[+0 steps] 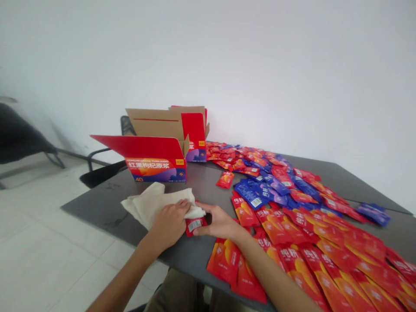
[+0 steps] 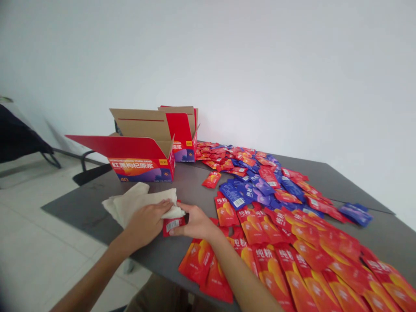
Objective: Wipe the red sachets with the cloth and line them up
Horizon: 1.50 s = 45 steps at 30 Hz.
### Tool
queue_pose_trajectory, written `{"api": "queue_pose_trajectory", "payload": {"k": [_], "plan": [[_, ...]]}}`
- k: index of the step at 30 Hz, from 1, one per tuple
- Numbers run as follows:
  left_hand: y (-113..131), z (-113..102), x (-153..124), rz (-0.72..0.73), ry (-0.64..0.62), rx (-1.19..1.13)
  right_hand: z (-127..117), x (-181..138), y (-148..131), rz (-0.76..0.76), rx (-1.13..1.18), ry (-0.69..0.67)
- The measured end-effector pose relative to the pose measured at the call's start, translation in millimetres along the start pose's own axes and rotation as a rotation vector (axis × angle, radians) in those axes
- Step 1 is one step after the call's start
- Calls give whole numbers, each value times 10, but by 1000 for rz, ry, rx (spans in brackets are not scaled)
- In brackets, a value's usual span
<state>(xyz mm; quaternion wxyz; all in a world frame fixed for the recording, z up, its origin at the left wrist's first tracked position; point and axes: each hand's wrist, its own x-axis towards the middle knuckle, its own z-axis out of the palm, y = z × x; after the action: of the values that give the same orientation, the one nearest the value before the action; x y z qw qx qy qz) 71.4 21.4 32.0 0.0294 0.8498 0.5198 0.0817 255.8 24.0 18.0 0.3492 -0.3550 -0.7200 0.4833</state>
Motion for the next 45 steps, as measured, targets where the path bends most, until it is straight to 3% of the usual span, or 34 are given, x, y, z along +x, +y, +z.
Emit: {"api": "queue_pose_trajectory", "payload": {"k": [5, 11, 16, 18, 22, 26, 30, 35, 38, 41, 45], "plan": [[69, 31, -197, 142, -9, -80, 4, 3, 34, -41, 18, -42], [-99, -15, 49, 3, 19, 4, -5, -7, -42, 22, -11, 12], [4, 49, -136, 156, 21, -68, 2, -3, -37, -20, -5, -46], [-5, 60, -179, 144, 31, -84, 2, -5, -31, -1, -13, -41], [-268, -4, -64, -21, 56, -29, -11, -17, -24, 64, -59, 28], [-670, -106, -12, -178, 108, 33, -36, -26, 10, 71, -66, 10], [-951, -103, -99, -235, 150, 86, -56, -28, 11, 135, -115, 2], [-1061, 2, -139, -142, 207, 80, 70, 43, -205, 240, -489, 41], [-1062, 39, -140, -92, 248, 63, 290, 157, -388, 204, -857, 51], [-1068, 51, -152, -82, 268, 40, 535, 292, -506, 282, -1133, 2], [-1089, 62, -169, -55, 283, 13, 709, 425, -535, 373, -1289, -46]]}}
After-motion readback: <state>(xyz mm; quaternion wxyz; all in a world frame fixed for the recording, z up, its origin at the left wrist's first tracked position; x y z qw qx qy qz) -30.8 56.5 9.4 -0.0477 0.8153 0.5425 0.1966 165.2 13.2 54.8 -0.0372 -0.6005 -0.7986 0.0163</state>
